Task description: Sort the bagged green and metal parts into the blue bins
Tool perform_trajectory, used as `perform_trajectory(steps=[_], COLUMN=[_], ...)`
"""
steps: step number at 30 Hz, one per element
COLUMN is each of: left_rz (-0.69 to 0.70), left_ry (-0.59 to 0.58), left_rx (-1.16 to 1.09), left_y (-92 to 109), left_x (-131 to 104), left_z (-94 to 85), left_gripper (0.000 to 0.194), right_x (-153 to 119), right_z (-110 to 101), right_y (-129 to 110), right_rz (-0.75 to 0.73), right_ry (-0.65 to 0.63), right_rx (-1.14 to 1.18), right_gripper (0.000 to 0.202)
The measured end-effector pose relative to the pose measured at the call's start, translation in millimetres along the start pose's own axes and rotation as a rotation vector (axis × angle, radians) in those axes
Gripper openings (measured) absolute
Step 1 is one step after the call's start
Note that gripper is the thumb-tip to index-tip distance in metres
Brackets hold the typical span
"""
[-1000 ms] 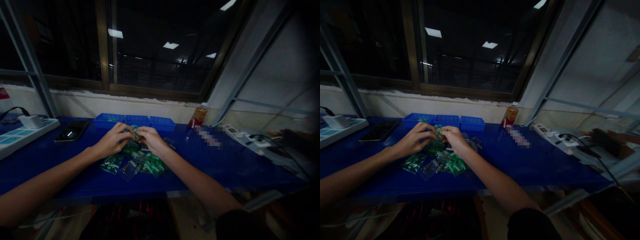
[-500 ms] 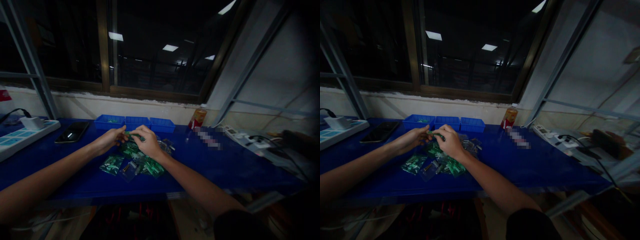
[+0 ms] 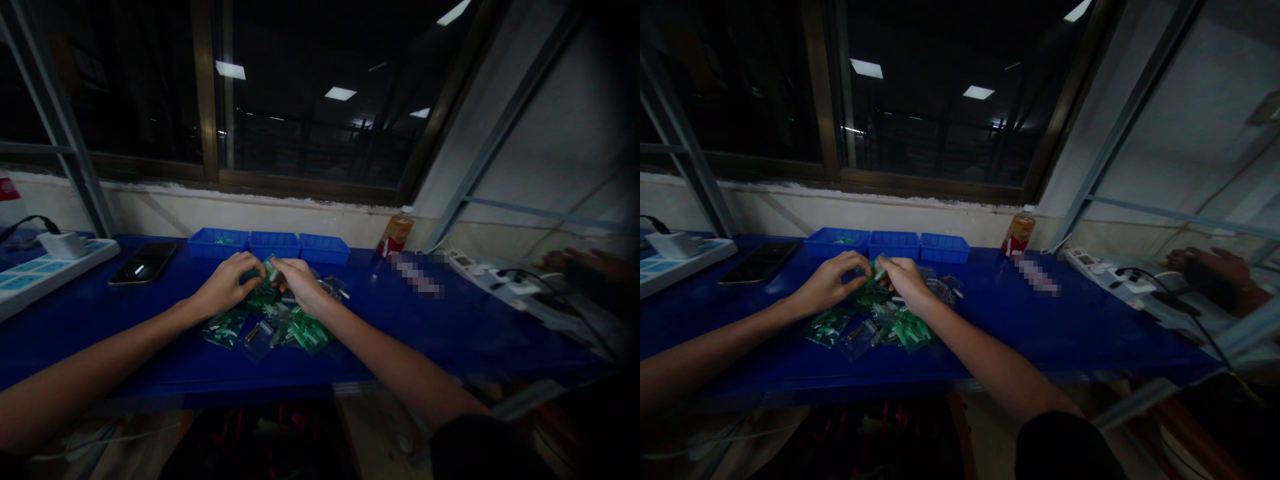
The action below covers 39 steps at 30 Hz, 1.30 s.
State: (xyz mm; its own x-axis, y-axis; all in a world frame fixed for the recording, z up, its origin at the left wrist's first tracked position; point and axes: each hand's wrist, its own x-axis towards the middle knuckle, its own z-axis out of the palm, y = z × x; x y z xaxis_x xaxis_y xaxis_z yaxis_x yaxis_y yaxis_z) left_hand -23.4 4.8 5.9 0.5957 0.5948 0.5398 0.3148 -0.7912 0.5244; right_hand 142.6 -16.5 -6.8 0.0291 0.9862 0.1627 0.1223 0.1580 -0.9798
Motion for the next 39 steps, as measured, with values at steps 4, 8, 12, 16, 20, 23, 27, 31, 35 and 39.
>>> perform_trajectory(steps=[4, 8, 12, 16, 20, 23, 27, 31, 35, 39], left_rz=[-0.213, -0.593, -0.673, -0.635, -0.655, -0.716, -0.497, -0.296, -0.21, -0.195], left_ry=[-0.018, -0.011, 0.006, 0.132, 0.35, 0.435, 0.537, 0.279, 0.052, -0.032], left_rx=[-0.186, -0.587, -0.81, -0.796, -0.686, -0.541, -0.029, 0.243, 0.253, 0.295], left_y=[0.6, -0.3, -3.9, -18.3, -47.1, -63.6, -61.7, -55.5, -65.4, -68.4], left_x=[2.6, 5.0, 5.0, 14.5, 41.4, 53.0, 37.5, 21.3, 21.5, 22.4], left_z=[-0.7, -4.8, -6.1, -12.3, -30.6, -37.0, -22.8, 1.6, 16.6, 13.6], left_gripper=[0.023, 0.047, 0.03, 0.019, 0.01, 0.02, 0.055, 0.043, 0.022, 0.022], right_x=[-4.4, -12.7, -16.0, -12.8, -9.4, -9.8, -13.8, -17.2, -14.4, -6.2], right_z=[-2.2, -2.2, -1.1, -3.0, -6.2, -8.0, -11.6, -17.8, -21.8, -20.3], right_y=[-2.0, -6.8, -8.7, -8.2, -7.8, -10.0, -18.8, -28.0, -28.0, -16.6], right_rz=[-0.337, -0.665, -0.743, -0.729, -0.715, -0.711, -0.716, -0.752, -0.76, -0.716], right_ry=[0.089, 0.08, 0.029, 0.086, 0.145, 0.194, 0.278, 0.344, 0.318, 0.177], right_rx=[-0.322, -0.624, -0.698, -0.695, -0.68, -0.687, -0.67, -0.651, -0.66, -0.796], right_gripper=[0.024, 0.023, 0.035, 0.041, 0.039, 0.036, 0.038, 0.032, 0.033, 0.03])
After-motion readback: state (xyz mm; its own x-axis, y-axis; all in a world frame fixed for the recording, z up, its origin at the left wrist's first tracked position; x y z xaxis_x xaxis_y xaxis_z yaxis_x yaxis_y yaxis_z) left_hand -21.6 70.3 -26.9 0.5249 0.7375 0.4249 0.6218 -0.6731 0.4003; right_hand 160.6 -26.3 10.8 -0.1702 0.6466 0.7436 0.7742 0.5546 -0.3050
